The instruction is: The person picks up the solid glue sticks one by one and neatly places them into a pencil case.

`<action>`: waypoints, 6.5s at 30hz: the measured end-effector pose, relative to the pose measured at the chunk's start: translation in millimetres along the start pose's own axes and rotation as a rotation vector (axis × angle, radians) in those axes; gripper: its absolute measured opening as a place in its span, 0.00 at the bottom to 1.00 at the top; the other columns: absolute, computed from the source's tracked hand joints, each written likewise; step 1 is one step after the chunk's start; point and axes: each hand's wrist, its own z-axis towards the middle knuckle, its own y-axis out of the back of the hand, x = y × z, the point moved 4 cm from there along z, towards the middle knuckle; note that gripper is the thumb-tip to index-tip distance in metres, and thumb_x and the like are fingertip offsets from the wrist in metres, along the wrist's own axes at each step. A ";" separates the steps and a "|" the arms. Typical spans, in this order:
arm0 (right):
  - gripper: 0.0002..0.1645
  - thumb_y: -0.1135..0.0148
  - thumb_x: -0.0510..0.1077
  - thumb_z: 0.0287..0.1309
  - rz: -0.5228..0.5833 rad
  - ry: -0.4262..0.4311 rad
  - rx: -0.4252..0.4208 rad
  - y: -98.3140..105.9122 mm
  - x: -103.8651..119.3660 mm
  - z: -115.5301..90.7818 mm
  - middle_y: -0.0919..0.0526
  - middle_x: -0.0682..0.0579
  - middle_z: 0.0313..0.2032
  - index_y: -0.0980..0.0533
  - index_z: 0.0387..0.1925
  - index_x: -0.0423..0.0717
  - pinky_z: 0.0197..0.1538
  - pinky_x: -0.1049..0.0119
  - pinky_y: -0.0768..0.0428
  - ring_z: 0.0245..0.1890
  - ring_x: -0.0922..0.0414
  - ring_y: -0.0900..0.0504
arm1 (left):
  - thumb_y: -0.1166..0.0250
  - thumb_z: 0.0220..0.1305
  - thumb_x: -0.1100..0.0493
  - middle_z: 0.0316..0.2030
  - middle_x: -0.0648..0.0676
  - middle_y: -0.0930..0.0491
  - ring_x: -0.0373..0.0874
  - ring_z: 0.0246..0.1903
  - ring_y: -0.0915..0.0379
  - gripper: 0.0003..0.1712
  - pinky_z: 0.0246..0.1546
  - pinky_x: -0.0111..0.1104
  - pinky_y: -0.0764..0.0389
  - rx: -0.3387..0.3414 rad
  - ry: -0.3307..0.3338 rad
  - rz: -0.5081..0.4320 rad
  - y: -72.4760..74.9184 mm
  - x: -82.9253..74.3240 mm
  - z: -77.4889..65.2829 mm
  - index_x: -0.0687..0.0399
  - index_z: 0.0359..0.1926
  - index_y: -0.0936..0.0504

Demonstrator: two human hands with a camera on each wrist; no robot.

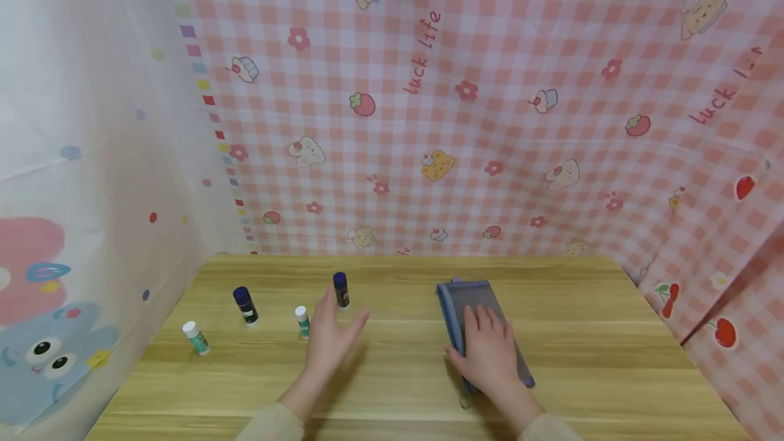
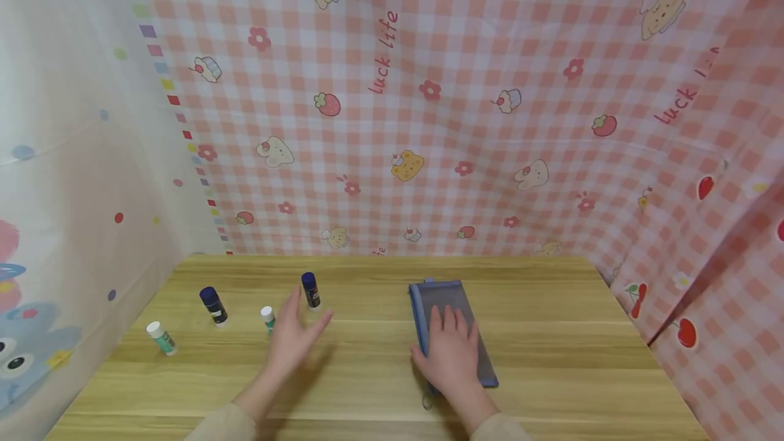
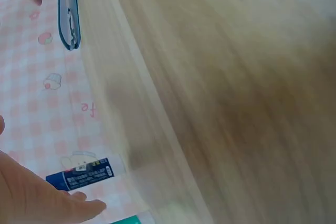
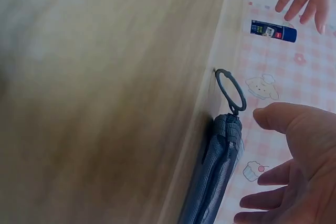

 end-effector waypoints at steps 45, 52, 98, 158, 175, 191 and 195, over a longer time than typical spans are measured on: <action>0.39 0.36 0.45 0.60 -0.058 -0.173 0.247 -20.3 8.0 4.2 0.35 0.21 0.62 0.36 0.66 0.27 0.51 0.23 0.31 0.63 0.25 0.38 | 0.31 0.63 0.56 0.63 0.73 0.33 0.69 0.63 0.38 0.43 0.66 0.55 0.37 -0.103 0.246 -0.177 -25.2 30.0 33.3 0.73 0.70 0.41; 0.34 0.39 0.43 0.63 -0.052 -0.192 0.254 -20.0 9.1 5.3 0.34 0.21 0.61 0.34 0.63 0.23 0.51 0.27 0.27 0.62 0.26 0.35 | 0.32 0.64 0.58 0.63 0.74 0.33 0.69 0.63 0.37 0.41 0.66 0.55 0.36 -0.109 0.254 -0.192 -26.9 31.9 35.2 0.75 0.69 0.40; 0.27 0.47 0.39 0.67 0.116 -0.240 0.120 -7.3 2.9 6.3 0.29 0.24 0.58 0.33 0.63 0.26 0.52 0.29 0.27 0.61 0.30 0.31 | 0.34 0.64 0.68 0.46 0.68 0.19 0.62 0.48 0.22 0.16 0.53 0.51 0.22 -0.193 0.220 -0.191 -31.2 33.4 42.1 0.67 0.52 0.22; 0.27 0.52 0.38 0.70 0.240 -0.322 0.097 -8.2 4.1 12.4 0.31 0.24 0.60 0.35 0.64 0.24 0.54 0.24 0.33 0.63 0.29 0.35 | 0.28 0.59 0.60 0.27 0.55 0.20 0.41 0.17 0.24 0.23 0.13 0.35 0.18 0.167 0.313 -0.535 -137.5 -49.5 -6.1 0.68 0.53 0.20; 0.26 0.54 0.38 0.71 0.307 -0.356 0.064 -8.5 3.2 12.7 0.33 0.22 0.61 0.35 0.63 0.23 0.55 0.20 0.38 0.64 0.28 0.37 | 0.28 0.61 0.57 0.23 0.51 0.21 0.38 0.12 0.28 0.20 0.11 0.32 0.20 0.208 0.324 -0.451 -152.4 -58.7 -8.4 0.67 0.49 0.19; 0.26 0.54 0.39 0.71 0.286 -0.348 0.063 -9.4 3.4 12.9 0.34 0.23 0.62 0.35 0.63 0.23 0.54 0.21 0.36 0.65 0.29 0.38 | 0.29 0.60 0.60 0.28 0.53 0.17 0.40 0.17 0.22 0.23 0.15 0.36 0.17 0.231 0.382 -0.550 -155.7 -60.1 -12.9 0.70 0.52 0.22; 0.26 0.53 0.39 0.70 0.243 -0.329 0.032 -7.8 5.2 12.0 0.33 0.24 0.61 0.34 0.63 0.24 0.55 0.21 0.38 0.65 0.30 0.38 | 0.29 0.61 0.61 0.28 0.53 0.17 0.40 0.18 0.21 0.24 0.16 0.36 0.17 0.225 0.397 -0.585 -155.2 -61.1 -14.1 0.71 0.54 0.23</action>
